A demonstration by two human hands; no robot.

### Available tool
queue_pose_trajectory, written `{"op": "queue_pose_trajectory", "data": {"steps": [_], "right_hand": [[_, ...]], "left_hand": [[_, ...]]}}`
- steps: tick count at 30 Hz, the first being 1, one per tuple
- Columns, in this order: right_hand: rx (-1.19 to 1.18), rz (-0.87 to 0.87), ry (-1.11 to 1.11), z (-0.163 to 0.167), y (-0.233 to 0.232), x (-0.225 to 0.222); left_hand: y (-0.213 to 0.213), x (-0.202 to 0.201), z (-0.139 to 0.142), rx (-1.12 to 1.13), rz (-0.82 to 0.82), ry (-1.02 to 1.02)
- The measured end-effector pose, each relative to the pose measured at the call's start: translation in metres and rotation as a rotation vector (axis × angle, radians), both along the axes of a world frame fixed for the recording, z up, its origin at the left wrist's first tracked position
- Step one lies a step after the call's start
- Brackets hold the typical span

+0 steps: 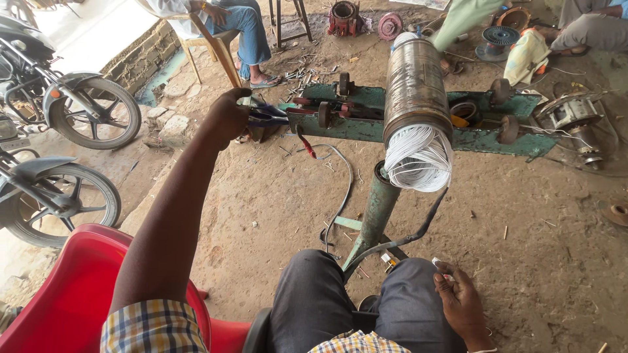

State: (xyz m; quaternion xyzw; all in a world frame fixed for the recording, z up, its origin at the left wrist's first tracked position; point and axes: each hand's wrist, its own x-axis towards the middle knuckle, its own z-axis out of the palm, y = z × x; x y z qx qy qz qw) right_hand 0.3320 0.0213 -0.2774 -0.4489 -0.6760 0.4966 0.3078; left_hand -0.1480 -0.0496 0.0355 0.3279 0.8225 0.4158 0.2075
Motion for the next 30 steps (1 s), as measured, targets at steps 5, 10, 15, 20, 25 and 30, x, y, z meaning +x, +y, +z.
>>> {"op": "queue_pose_trajectory", "data": {"steps": [5,10,15,20,25,30], "right_hand": [[-0.043,-0.028,-0.098,0.001,0.0,0.001],[-0.082,-0.024,-0.098,-0.005,0.003,0.007],[-0.049,-0.032,-0.163,-0.007,0.005,0.007],[-0.036,-0.032,-0.142,-0.004,0.006,0.001],[-0.054,-0.028,-0.115,-0.002,0.007,0.002],[-0.048,-0.053,-0.086,-0.007,0.003,0.012]], "left_hand": [[0.0,0.0,0.007,0.076,-0.126,-0.038],[-0.012,-0.018,0.032,0.062,-0.057,0.347],[-0.03,-0.036,0.058,0.356,0.032,0.331],[-0.001,-0.021,0.034,0.457,-0.098,0.125],[0.042,0.011,-0.003,0.526,-0.167,-0.192],[0.059,0.023,-0.024,0.466,-0.242,-0.117]]}}
